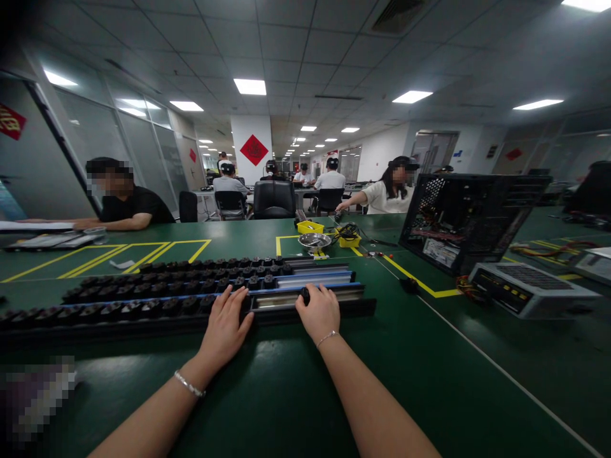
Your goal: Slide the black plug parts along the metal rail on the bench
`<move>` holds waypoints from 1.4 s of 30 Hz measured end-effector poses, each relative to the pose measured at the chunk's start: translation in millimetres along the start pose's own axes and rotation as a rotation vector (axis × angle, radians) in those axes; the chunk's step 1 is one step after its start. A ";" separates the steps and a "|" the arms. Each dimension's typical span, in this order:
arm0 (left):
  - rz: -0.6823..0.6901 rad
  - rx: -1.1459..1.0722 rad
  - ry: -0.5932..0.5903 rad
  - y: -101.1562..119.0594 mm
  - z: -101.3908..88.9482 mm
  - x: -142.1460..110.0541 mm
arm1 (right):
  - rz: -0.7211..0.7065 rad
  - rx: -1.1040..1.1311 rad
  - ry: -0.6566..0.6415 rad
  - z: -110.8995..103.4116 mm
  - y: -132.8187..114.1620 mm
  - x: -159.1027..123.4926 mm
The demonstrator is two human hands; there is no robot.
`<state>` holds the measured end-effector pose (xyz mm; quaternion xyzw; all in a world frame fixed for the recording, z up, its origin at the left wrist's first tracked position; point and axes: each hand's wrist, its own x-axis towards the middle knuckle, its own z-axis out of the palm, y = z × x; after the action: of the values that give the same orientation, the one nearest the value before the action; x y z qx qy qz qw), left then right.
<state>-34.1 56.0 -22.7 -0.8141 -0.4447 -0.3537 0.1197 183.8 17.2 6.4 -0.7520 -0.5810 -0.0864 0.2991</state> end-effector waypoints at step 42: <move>-0.004 -0.023 -0.003 -0.1 -1.0 0.6 | 0.015 -0.003 0.046 3.1 8.1 2.5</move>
<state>-34.4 56.0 -21.6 -0.8150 -0.4426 -0.3578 0.1090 191.4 19.9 2.2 -0.7547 -0.5681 -0.1023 0.3118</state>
